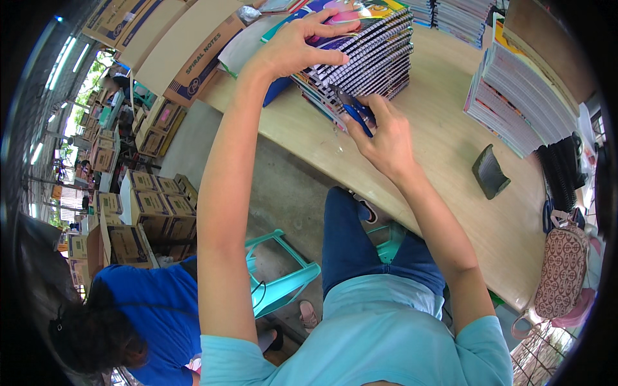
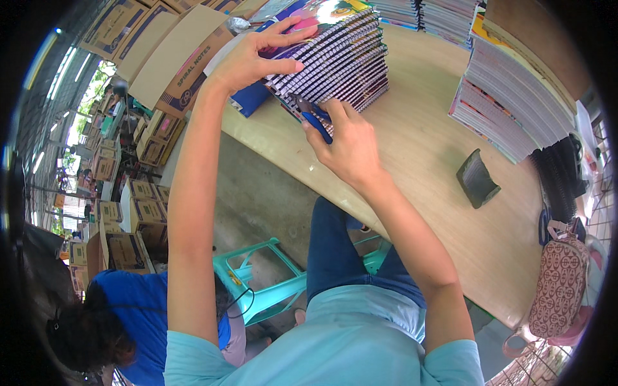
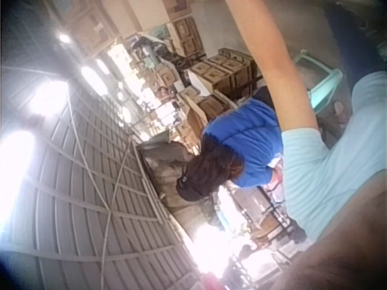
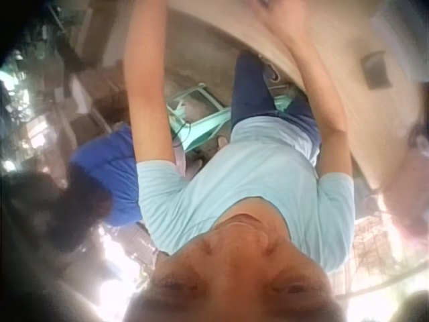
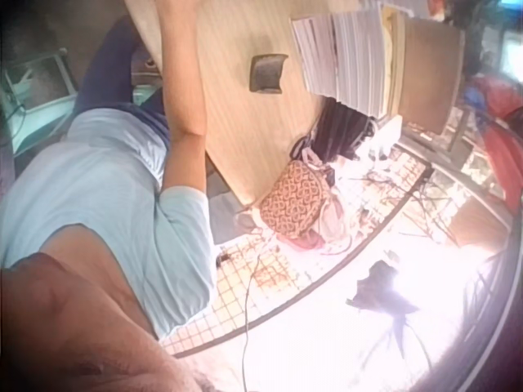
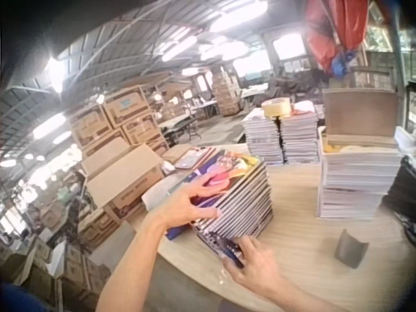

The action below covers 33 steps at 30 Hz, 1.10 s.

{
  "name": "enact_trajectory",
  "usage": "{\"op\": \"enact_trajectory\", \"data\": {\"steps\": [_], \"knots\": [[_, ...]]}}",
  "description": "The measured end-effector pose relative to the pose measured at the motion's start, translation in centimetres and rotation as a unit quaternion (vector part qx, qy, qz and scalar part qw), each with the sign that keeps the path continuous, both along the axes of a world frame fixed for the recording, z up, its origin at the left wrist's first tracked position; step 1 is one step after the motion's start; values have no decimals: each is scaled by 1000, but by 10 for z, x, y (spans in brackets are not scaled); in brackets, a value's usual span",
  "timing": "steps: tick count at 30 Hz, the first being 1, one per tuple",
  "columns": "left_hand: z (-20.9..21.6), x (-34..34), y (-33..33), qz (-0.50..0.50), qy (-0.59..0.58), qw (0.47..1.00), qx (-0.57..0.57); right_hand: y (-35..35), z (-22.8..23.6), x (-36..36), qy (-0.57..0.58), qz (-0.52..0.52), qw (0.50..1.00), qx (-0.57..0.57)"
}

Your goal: The person uses a pair of blue scissors to trim the spiral binding of a stack of notebooks. They hold the notebooks steady with their left hand while cutting the wire coils with their right hand, then remove the cut pieces.

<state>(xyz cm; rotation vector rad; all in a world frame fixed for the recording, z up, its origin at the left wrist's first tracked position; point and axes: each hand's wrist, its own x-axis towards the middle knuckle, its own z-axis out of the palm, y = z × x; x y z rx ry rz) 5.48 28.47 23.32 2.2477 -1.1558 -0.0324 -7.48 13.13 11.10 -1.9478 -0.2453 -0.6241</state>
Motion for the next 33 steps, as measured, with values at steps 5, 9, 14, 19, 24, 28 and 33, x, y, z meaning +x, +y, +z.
{"op": "enact_trajectory", "data": {"steps": [5,9,14,19,24,28,33], "knots": [[3,-2,-2,-23,46,998,-28,-11,1,12,290,238,839,395],[3,-3,-2,-6,12,1000,-3,1,-8,-5,-7,-6,999,38],[0,0,-1,-20,7,1000,-17,7,-10,-5,-19,-29,999,-37],[1,-3,-2,-1,2,1000,-2,-10,-9,10,352,261,783,441],[3,-8,-2,29,-17,999,23,-2,-10,-9,43,-9,998,43],[2,-4,-1,6,-8,1000,6,1,-23,-5,-37,-58,997,-37],[5,-9,-2,19,-28,999,26,-5,-19,1,246,139,917,283]]}}
